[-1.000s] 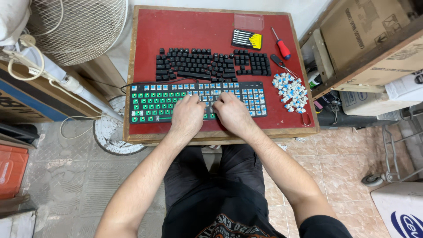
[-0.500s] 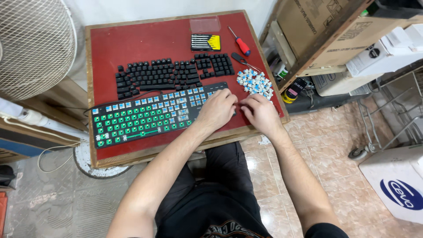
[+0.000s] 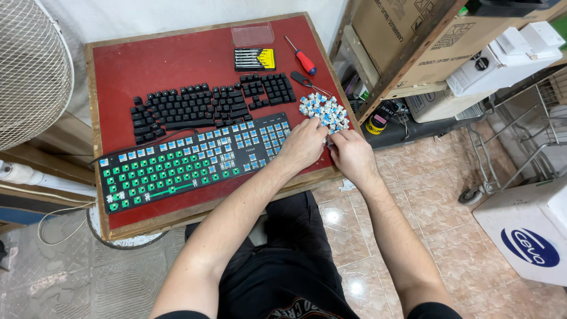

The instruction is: The person installs blue and white mechanical switches onto a keyboard PCB, pressing each switch into place by hand. The person then places black keycaps onto the installed switches, completing the assembly of the keyboard.

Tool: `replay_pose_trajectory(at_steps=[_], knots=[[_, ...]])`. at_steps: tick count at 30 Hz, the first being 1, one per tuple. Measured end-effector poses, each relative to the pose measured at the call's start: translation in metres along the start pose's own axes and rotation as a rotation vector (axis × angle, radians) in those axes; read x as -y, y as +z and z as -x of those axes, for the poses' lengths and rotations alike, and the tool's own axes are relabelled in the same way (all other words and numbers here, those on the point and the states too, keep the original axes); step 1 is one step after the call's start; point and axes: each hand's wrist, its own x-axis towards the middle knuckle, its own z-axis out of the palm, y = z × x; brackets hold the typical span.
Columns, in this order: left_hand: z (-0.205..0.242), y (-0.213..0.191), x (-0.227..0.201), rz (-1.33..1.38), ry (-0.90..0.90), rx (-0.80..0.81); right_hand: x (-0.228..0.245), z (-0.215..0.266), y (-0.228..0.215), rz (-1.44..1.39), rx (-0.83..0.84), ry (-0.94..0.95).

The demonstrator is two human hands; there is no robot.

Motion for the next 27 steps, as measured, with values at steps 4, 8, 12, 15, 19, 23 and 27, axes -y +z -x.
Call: replay_pose_trajectory(at_steps=[4,8,12,15,19,23,27], knots=[[0.016,-0.043,-0.005,0.129,-0.067,0.031,0.024,-0.005,-0.020,-0.149,-0.065,-0.015],[0.044,-0.095,-0.004,0.319,-0.200,-0.020,0.058,-0.017,-0.041,-0.483,-0.167,-0.099],[0.078,-0.137,0.009,0.348,-0.182,-0.147,0.098,-0.032,-0.056,-0.656,-0.199,-0.207],[0.108,-0.165,0.018,0.402,-0.252,-0.223,0.127,-0.039,-0.062,-0.724,-0.155,-0.208],[0.144,-0.189,0.039,0.380,-0.291,-0.259,0.167,-0.050,-0.055,-0.839,-0.118,-0.234],[0.176,-0.207,0.047,0.350,-0.386,-0.223,0.201,-0.058,-0.055,-0.835,-0.041,-0.291],[0.202,-0.204,0.052,0.271,-0.395,-0.184,0.219,-0.060,-0.036,-0.793,0.005,-0.379]])
